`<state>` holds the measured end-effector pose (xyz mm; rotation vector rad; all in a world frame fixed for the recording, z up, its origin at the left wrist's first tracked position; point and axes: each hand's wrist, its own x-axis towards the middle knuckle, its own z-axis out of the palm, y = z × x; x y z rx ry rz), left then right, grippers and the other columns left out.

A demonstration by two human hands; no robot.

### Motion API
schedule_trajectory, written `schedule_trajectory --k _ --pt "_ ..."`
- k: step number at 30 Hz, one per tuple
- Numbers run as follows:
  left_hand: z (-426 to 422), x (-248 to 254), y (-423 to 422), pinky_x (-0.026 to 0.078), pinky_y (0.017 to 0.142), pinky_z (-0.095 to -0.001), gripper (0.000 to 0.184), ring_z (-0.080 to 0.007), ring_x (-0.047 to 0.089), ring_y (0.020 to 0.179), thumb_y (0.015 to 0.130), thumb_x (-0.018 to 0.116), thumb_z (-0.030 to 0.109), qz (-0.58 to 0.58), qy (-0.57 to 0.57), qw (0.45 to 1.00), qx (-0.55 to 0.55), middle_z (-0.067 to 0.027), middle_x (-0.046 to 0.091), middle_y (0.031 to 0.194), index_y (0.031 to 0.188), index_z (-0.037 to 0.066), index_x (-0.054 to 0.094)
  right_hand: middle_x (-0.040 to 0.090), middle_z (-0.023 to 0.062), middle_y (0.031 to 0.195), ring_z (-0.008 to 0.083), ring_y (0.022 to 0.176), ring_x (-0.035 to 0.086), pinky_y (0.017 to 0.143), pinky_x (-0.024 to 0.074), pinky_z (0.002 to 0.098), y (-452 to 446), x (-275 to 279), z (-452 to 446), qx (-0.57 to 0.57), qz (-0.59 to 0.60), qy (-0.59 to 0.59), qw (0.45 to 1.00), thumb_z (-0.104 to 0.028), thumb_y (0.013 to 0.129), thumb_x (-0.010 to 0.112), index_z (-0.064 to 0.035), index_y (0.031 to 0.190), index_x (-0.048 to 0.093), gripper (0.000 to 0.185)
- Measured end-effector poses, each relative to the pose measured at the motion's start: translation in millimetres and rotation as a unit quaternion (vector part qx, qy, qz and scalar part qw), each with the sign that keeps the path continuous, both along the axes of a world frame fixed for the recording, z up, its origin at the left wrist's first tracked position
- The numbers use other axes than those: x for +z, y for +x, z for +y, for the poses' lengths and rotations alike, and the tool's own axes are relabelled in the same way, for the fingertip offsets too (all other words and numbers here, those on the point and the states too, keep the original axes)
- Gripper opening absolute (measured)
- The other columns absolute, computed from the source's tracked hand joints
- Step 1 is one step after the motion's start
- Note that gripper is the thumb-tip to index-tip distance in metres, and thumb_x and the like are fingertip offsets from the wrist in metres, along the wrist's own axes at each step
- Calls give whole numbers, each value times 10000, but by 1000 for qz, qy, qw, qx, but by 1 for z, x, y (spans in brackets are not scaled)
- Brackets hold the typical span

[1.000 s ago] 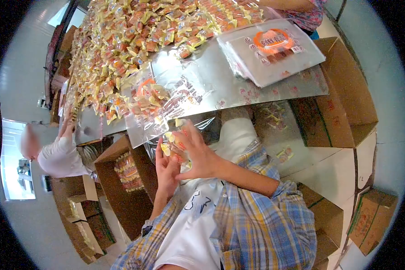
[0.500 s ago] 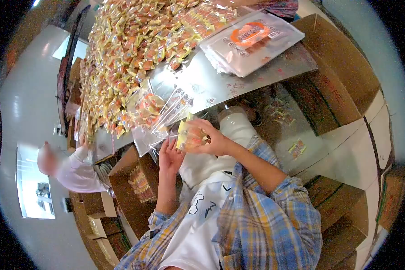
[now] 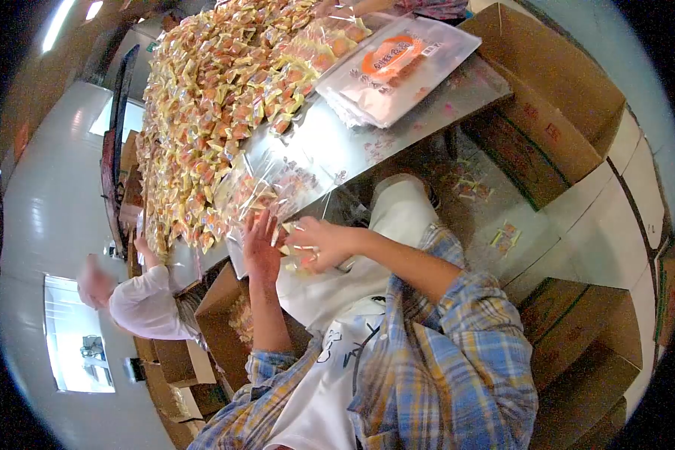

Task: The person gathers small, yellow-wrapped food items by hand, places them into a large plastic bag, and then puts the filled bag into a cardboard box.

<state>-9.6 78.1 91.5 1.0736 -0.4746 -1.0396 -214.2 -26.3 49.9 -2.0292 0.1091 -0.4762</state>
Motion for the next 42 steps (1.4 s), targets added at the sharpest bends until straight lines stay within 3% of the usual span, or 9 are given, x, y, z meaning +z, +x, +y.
schedule_trajectory --k 3,6,14,21,26,32,36,40,42 --pt "2 12 -15 366 1186 -381 573 -257 446 1457 1035 566 118 -250 55 965 53 -127 477 1587 1555 -24 372 411 289 1409 476 1208 515 1069 447 475 30 -3 -9 -30 -18 3 999 -346 797 790 -172 1470 527 744" --pt "4 1 2 331 1202 -411 613 -247 420 1476 1046 554 127 -373 26 927 23 -149 432 1609 1615 74 332 370 308 1483 564 1237 500 1064 455 569 53 2 -4 -139 25 -25 990 -404 788 793 -201 1486 522 776" --pt "-23 -21 2 411 1139 -402 698 -334 466 1419 966 532 1 -435 11 885 166 -199 404 1603 1615 21 273 297 285 1506 564 1289 423 1126 396 573 134 -16 -19 -340 -145 -24 929 -242 751 833 -171 1515 462 852" --pt "-40 -89 60 416 1110 -364 637 -275 506 1368 1000 603 141 -360 83 923 109 -181 474 1534 1558 -13 339 306 300 1460 532 1335 390 1127 388 545 152 10 -25 -392 -36 84 915 -212 706 851 -95 1492 475 879" --pt "-55 -83 47 402 1132 -410 645 -314 488 1409 974 644 250 -510 109 851 -62 -189 484 1548 1529 15 414 333 280 1428 506 1317 428 1107 408 547 174 23 -27 -442 -30 150 884 -245 686 844 -80 1475 493 879" --pt "-49 -77 41 380 1160 -414 611 -329 457 1446 1037 552 262 -737 199 642 -64 -179 453 1592 1592 87 363 344 318 1503 505 1450 293 1183 308 539 211 12 -31 -534 -133 148 822 -215 715 870 -121 1479 476 865" --pt "-69 -33 29 431 1111 -449 640 -396 511 1360 956 631 229 -575 231 785 1 -194 509 1518 1534 43 431 353 310 1494 495 1461 280 1189 301 533 218 10 -40 -524 -191 180 810 -168 732 858 -120 1463 494 818" --pt "-94 -35 52 443 1078 -480 614 -453 524 1300 939 658 217 -688 283 666 58 -275 522 1453 1475 -20 474 371 283 1485 475 1455 288 1193 293 534 210 22 -51 -526 -196 168 810 -157 723 850 -114 1448 511 802" --pt "-91 -24 42 426 1082 -508 639 -486 512 1290 918 690 216 -618 253 739 90 -311 520 1427 1460 -48 475 357 252 1494 451 1448 300 1183 312 530 208 25 -55 -518 -195 177 814 -165 711 837 -106 1406 530 762"
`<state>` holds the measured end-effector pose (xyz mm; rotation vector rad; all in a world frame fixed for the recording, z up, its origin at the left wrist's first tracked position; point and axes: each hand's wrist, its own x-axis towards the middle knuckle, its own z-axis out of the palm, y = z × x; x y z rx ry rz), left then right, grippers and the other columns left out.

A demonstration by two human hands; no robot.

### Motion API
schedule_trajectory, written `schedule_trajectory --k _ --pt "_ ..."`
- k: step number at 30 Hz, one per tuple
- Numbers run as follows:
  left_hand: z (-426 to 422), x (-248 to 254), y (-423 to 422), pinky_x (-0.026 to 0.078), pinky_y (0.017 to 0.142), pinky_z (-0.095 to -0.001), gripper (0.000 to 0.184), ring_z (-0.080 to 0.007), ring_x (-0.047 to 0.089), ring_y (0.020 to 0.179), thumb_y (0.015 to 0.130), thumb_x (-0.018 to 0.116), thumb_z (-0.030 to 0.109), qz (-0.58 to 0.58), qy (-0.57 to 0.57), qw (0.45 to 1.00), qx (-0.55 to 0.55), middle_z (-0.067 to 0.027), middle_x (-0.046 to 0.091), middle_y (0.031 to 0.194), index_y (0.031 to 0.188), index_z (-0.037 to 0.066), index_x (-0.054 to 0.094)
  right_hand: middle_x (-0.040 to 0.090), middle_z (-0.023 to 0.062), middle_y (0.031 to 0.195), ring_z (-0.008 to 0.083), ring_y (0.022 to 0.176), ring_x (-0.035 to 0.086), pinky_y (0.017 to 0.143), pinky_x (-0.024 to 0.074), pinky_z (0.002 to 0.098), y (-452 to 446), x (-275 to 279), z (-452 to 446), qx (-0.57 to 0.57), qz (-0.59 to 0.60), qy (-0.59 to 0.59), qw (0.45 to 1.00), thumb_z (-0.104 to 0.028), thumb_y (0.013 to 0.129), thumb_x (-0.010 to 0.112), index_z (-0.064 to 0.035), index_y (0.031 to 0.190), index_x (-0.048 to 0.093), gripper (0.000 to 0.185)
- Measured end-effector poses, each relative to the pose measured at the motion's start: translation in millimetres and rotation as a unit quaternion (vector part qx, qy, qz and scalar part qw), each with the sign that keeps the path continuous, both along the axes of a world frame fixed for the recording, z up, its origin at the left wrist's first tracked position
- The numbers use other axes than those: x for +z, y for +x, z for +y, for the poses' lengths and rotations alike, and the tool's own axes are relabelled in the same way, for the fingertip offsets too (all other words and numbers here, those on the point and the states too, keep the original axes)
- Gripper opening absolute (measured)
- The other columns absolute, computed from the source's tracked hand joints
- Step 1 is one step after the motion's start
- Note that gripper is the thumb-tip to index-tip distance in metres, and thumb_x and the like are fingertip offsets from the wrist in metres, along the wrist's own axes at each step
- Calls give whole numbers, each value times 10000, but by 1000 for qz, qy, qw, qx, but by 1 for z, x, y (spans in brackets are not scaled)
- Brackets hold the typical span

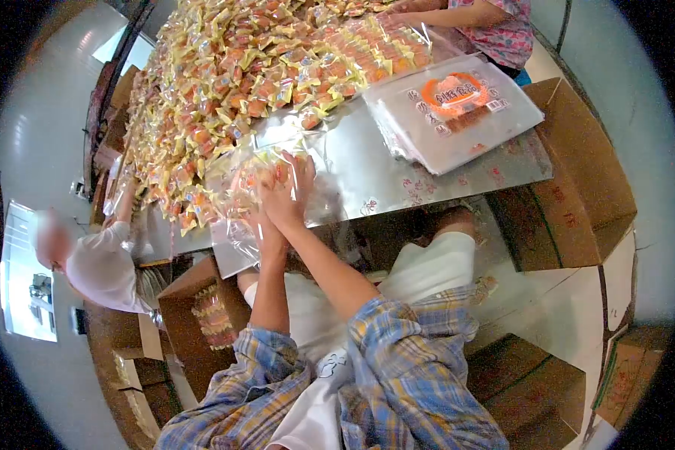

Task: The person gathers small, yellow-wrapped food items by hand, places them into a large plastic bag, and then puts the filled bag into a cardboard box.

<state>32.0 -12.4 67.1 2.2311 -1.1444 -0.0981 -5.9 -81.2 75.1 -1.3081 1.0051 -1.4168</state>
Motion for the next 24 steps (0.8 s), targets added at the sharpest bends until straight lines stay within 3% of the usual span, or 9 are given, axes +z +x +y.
schedule_trajectory --k 4,6,7,11,14,15,19,22,24 --pt "-1 -3 9 385 1080 -564 721 -531 486 1273 865 738 204 -77 -61 994 56 -341 537 1355 1466 -64 445 414 233 1441 423 1403 354 1163 344 522 0 8 -7 -10 13 39 999 -197 697 834 -94 1367 543 737" --pt "10 8 13 365 1088 -581 753 -543 472 1284 845 751 200 -15 -80 995 51 -341 531 1363 1475 -63 432 425 231 1437 419 1386 372 1155 352 525 -2 1 -10 -40 12 48 998 -212 693 843 -87 1363 545 744" --pt "7 23 3 371 1101 -553 745 -503 471 1323 846 744 180 -48 -40 993 98 -339 509 1414 1480 -56 432 423 243 1444 421 1389 378 1155 356 516 -5 6 -9 -43 53 55 996 -225 696 848 -70 1370 554 752" --pt "-12 8 26 309 1174 -530 722 -418 448 1415 838 773 170 -295 -34 955 13 -228 527 1494 1468 -23 479 412 276 1457 430 1400 394 1160 360 487 4 -4 -16 -22 92 61 994 -268 747 853 -69 1387 590 720" --pt "-26 7 40 310 1186 -523 697 -397 457 1415 807 798 154 -133 -4 989 -61 -179 565 1476 1435 6 535 406 282 1460 444 1396 400 1157 366 487 -10 -4 -29 13 87 76 993 -322 767 859 -62 1377 597 713" --pt "-26 2 43 385 1142 -489 670 -391 512 1349 779 814 138 -154 -34 985 -67 -174 620 1403 1401 37 585 405 285 1461 453 1395 400 1158 367 487 -12 -5 -32 -9 98 27 995 -356 761 871 -47 1372 597 738" --pt "-38 -4 58 458 1063 -465 626 -408 567 1257 763 802 107 -162 -53 978 -123 -176 661 1323 1362 60 627 381 287 1481 456 1395 400 1170 352 501 -8 -9 -36 13 139 14 990 -358 752 868 -31 1428 527 825" --pt "-40 1 47 428 1093 -478 632 -396 570 1261 765 781 153 -16 91 994 -58 -185 663 1316 1368 56 618 384 275 1474 450 1387 406 1166 355 498 -3 -10 -36 27 186 7 982 -337 744 878 -47 1419 519 818" --pt "-39 -27 55 393 1117 -503 631 -397 569 1273 780 761 191 -180 24 979 -90 -188 666 1316 1377 56 609 399 255 1456 431 1369 426 1157 366 486 -2 -14 -41 38 138 13 990 -314 727 899 -61 1387 539 793"
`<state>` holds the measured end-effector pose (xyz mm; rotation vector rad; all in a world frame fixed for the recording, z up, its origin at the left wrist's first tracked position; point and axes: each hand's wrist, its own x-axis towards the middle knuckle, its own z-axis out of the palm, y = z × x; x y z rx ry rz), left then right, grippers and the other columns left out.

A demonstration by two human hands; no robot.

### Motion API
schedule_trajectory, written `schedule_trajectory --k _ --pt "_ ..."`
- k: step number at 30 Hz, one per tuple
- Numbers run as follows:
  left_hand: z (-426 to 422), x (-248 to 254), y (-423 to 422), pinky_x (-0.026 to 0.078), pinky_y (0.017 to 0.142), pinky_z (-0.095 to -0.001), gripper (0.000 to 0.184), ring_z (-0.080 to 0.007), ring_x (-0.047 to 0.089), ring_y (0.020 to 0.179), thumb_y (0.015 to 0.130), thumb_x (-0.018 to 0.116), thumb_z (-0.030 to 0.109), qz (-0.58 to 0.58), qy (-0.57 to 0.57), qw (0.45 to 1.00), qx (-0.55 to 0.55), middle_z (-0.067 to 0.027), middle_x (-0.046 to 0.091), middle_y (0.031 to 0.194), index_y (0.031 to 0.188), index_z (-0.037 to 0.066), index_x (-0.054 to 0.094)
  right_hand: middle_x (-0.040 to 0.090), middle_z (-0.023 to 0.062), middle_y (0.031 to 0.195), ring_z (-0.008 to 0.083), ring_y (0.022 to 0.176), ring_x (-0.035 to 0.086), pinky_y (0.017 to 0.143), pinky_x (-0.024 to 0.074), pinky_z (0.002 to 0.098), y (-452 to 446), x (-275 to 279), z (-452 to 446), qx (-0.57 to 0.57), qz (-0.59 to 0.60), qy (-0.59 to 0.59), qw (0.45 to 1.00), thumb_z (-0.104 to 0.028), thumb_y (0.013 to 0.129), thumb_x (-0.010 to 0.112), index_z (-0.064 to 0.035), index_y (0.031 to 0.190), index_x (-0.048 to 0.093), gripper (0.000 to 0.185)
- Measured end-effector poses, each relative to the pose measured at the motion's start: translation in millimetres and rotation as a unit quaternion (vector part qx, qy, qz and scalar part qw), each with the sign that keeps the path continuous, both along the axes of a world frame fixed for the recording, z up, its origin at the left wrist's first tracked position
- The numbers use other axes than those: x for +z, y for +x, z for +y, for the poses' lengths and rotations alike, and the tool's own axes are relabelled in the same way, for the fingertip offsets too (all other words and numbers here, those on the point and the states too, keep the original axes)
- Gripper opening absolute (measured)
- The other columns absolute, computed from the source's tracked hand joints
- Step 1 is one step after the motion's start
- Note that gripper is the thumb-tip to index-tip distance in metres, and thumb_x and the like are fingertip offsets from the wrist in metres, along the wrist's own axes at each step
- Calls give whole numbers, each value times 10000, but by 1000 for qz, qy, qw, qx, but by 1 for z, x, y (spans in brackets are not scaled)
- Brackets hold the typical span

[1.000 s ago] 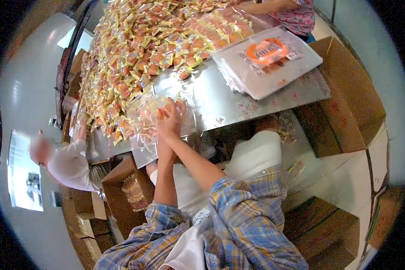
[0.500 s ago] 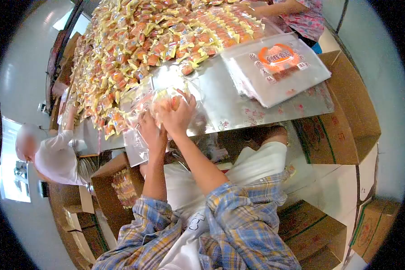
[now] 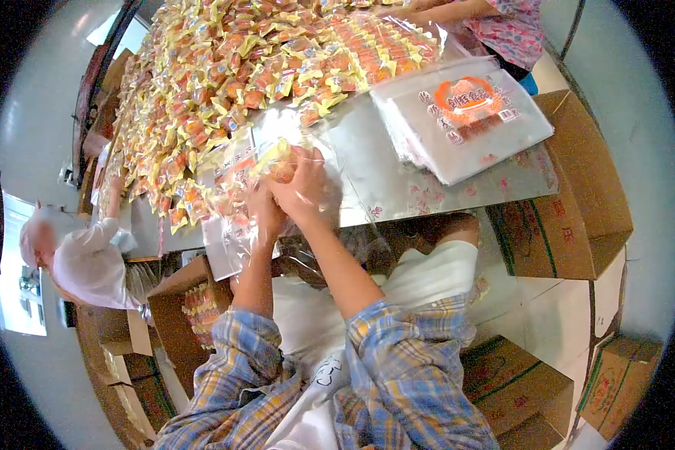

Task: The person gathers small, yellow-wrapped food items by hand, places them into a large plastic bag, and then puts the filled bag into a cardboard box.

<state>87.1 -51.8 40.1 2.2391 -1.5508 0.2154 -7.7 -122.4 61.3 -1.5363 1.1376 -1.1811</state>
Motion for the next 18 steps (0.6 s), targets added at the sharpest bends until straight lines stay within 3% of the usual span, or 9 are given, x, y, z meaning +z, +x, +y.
schedule_trajectory --k 1,4,5,9,12,14,15,16,18 --pt "2 -6 0 375 1130 -515 632 -397 569 1279 787 751 210 -77 -35 996 -23 -190 667 1316 1382 56 604 406 245 1446 422 1360 436 1152 371 479 1 -7 0 6 -23 7 1000 -303 718 910 -68 1371 550 782" --pt "0 -7 8 328 1154 -546 625 -402 557 1312 808 718 233 -100 -47 993 -51 -188 662 1337 1393 51 593 429 235 1395 418 1312 444 1111 380 514 0 -22 -3 -49 -79 -69 993 -247 729 898 -84 1367 523 757" --pt "-5 -13 16 336 1152 -539 602 -403 548 1318 805 721 242 -72 -49 993 -80 -172 641 1377 1374 83 606 441 206 1371 399 1302 450 1113 375 506 0 -27 -1 -64 -101 -41 992 -206 724 905 -77 1334 552 717" --pt "-11 -8 30 440 1061 -544 344 -359 600 1242 843 730 231 -163 -32 984 -65 -134 667 1319 1164 111 708 453 206 1357 401 1296 460 1102 387 504 -5 -41 -2 -106 -103 -33 988 -222 724 905 -58 1324 552 715" --pt "-11 46 16 437 1067 -532 314 -350 604 1231 855 711 214 -105 102 987 60 -130 669 1312 1149 104 726 483 206 1335 393 1274 477 1089 399 493 -11 -42 -3 -135 -64 -4 989 -240 721 912 -34 1328 548 737" --pt "-8 50 20 429 1083 -510 408 -320 596 1251 875 697 200 -153 50 986 47 -135 667 1314 1272 112 689 540 182 1278 362 1216 514 1057 420 468 -7 -51 -1 -176 -6 -24 984 -260 706 931 1 1317 553 765" --pt "-7 45 28 420 1090 -504 438 -310 605 1220 870 701 212 -171 -9 985 14 -131 674 1293 1296 112 676 525 194 1302 380 1235 497 1064 411 487 -13 -37 3 -96 -179 57 977 -255 708 933 -2 1323 547 769" --pt "-6 39 35 410 1098 -498 469 -300 614 1189 866 705 224 -187 -69 980 -20 -127 681 1272 1320 113 664 506 202 1336 394 1280 467 1080 397 503 -11 -47 2 -146 -46 -31 988 -257 714 934 -6 1326 543 767" --pt "-1 30 41 433 1072 -494 556 -309 635 1165 845 702 174 -191 -17 977 -89 -126 709 1222 1387 88 614 497 203 1352 398 1301 449 1092 386 509 -10 -46 6 -126 -113 -5 986 -258 714 934 -12 1330 538 773"
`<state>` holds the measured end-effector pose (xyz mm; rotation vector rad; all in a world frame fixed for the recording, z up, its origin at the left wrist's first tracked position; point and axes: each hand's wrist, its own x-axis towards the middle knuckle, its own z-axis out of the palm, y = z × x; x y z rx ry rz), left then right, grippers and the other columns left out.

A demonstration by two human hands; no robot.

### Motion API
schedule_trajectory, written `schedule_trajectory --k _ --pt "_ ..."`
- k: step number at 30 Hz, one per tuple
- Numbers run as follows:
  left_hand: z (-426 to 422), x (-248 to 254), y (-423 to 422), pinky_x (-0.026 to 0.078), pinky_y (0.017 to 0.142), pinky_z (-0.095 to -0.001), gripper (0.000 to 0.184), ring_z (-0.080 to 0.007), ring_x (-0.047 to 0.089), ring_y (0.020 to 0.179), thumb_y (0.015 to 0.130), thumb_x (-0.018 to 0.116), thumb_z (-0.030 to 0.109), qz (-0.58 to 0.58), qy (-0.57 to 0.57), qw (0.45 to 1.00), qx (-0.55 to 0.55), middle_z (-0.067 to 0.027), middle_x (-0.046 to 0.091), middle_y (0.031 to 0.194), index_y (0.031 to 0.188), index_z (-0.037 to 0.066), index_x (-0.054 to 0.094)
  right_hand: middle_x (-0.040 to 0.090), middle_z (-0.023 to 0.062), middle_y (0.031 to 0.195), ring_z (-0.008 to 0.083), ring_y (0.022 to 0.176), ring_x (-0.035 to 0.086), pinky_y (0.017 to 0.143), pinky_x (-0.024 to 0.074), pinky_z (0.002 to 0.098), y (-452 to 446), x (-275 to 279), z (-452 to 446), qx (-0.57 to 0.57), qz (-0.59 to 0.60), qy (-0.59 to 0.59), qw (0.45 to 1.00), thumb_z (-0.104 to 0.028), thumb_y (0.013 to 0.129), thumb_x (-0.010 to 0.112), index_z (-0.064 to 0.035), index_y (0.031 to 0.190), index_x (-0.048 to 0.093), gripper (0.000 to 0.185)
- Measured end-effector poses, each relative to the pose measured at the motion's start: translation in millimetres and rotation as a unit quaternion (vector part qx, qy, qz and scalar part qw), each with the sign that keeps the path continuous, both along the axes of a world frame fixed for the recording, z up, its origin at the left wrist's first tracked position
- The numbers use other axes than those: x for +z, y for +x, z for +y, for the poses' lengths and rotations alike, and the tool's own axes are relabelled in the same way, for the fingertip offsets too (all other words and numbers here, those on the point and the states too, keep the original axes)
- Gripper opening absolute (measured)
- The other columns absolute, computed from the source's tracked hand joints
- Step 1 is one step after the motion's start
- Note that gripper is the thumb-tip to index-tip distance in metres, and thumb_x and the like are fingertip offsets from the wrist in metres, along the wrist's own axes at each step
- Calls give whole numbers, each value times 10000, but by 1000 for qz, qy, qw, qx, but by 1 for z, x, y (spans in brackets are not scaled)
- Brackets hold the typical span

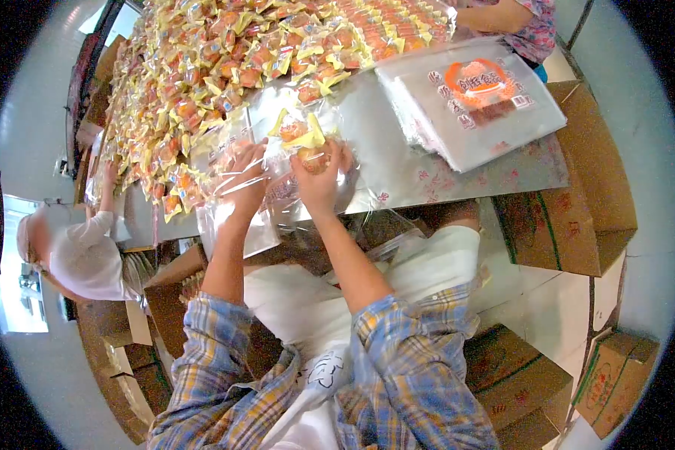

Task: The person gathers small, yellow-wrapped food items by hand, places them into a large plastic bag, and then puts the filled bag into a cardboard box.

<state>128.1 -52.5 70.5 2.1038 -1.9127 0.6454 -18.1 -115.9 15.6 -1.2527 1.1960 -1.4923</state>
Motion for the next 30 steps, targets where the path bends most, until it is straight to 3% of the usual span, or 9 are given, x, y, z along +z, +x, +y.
schedule_trajectory --k 7,11,14,18,19,20,22,26,30 --pt "-44 29 -49 471 963 -532 734 -349 620 1172 873 706 231 38 179 954 236 -145 675 1222 1549 136 439 497 214 1388 396 1322 470 1125 394 503 -8 -8 -2 5 62 -30 998 -340 710 906 -46 1349 542 791" --pt "-62 13 -52 502 898 -580 767 -457 553 1213 865 720 225 15 193 964 182 -187 537 1340 1565 291 414 533 228 1338 406 1286 502 1094 419 516 -9 -8 -1 -9 46 -35 998 -319 720 899 -55 1334 554 752" --pt "-60 -16 -27 529 846 -546 681 -435 581 1146 854 725 223 119 111 979 123 -174 574 1228 1494 242 495 494 195 1352 375 1278 481 1103 398 480 -7 -12 0 -22 52 -67 996 -259 712 924 -24 1344 527 783" --pt "-39 40 -47 543 817 -531 239 -357 652 1042 851 704 206 1 193 976 102 -152 646 1093 1042 67 733 518 224 1352 421 1285 496 1086 422 523 -6 -5 -1 1 12 -48 999 -237 727 874 -77 1324 562 692" --pt "-37 25 -21 538 825 -539 182 -345 666 1031 859 692 202 -97 101 990 -23 -143 670 1068 918 36 740 498 237 1381 441 1284 498 1073 438 521 -6 -5 -1 -7 28 -52 998 -197 724 855 -89 1323 554 679" --pt "-35 -2 -13 517 873 -501 194 -369 678 1020 868 675 205 76 43 989 117 -160 703 1062 964 44 725 490 245 1385 445 1281 501 1070 440 522 -6 -5 -2 1 67 -52 996 -194 723 854 -89 1334 543 694" --pt "-22 7 -14 487 945 -475 251 -395 688 1018 882 658 203 102 -49 992 48 -187 720 1091 1068 34 683 474 260 1393 452 1275 507 1063 443 526 -7 1 -5 15 145 -55 988 -188 721 852 -89 1356 519 724" --pt "-15 35 -25 454 999 -504 423 -377 669 1102 852 673 151 208 151 947 193 -153 678 1241 1268 99 619 421 270 1444 478 1262 516 1013 491 540 -9 28 -8 117 264 -55 956 -219 693 888 -98 1380 490 804" --pt "-1 22 -27 453 983 -516 483 -334 661 1134 821 770 228 49 114 987 100 -117 675 1193 1279 142 643 336 302 1538 492 1254 522 958 550 532 -6 47 -4 189 384 -28 903 -229 696 877 -104 1462 415 903"
